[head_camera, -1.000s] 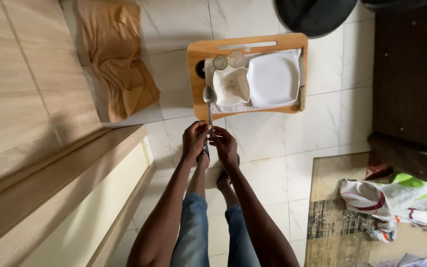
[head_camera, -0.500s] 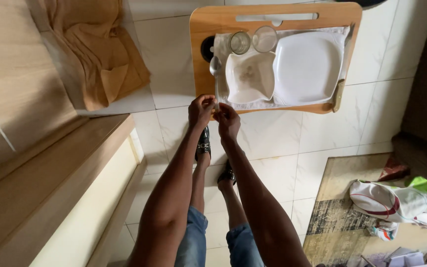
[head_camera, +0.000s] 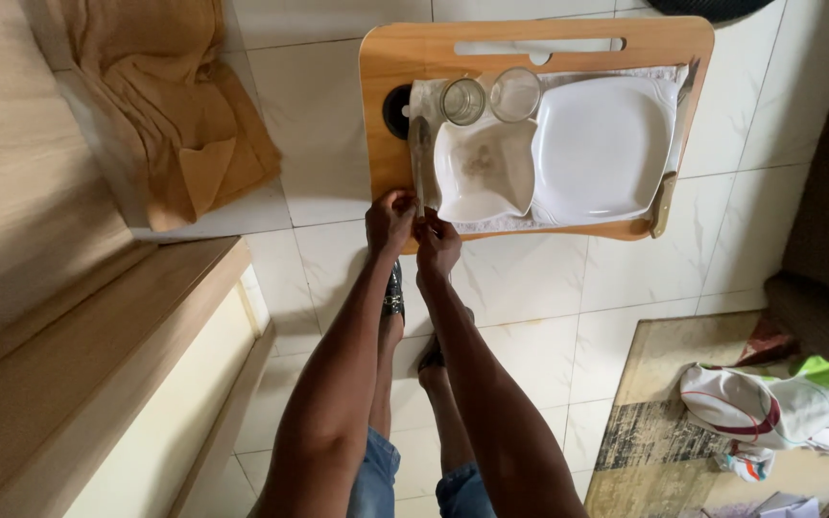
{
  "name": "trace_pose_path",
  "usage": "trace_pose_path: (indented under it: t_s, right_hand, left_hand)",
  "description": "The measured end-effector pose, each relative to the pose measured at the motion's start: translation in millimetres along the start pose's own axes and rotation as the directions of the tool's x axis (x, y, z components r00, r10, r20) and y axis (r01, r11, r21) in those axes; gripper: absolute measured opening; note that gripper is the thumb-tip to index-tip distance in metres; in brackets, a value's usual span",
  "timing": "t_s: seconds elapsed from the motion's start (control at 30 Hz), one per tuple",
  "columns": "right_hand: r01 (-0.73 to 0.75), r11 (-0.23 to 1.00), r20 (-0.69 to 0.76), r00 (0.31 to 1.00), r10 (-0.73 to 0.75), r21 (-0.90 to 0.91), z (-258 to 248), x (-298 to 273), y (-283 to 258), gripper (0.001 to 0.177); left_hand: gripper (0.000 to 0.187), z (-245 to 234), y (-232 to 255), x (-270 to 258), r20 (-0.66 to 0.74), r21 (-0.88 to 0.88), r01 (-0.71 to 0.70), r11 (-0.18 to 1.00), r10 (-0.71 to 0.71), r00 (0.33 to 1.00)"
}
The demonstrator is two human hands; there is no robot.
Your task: The person collects a fork, a knife, and a spoon from the kitchen one at a time, carrying each back and placing them onto a tray with dishes and glasses.
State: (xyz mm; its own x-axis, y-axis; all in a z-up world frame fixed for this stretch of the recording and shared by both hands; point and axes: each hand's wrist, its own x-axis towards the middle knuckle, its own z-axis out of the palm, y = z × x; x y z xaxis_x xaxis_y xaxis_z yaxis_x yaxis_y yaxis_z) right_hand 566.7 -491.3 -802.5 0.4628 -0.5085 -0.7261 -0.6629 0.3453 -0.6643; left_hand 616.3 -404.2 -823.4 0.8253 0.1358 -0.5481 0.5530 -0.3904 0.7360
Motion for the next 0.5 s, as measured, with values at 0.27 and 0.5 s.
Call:
trace_pose_path:
  t_s: [0.27, 0.5]
  right_hand:
    - [0.018, 0.996, -0.1, 0.995, -0.027, -0.086, 4.0, 4.0, -6.5, 0.031]
    - [0.027, 0.974, -0.057, 0.998, -0.041, -0.226, -4.3, 2.9, -3.0, 0.031]
  left_hand:
    - [0.023, 3.4, 31.3, -5.8, -0.084, 0.003, 0.09, 0.996, -0.09, 0.992]
    - [0.022, 7.3, 53.1, -17.3, -0.175, 0.075, 0.145, 0.987, -0.13, 0.976]
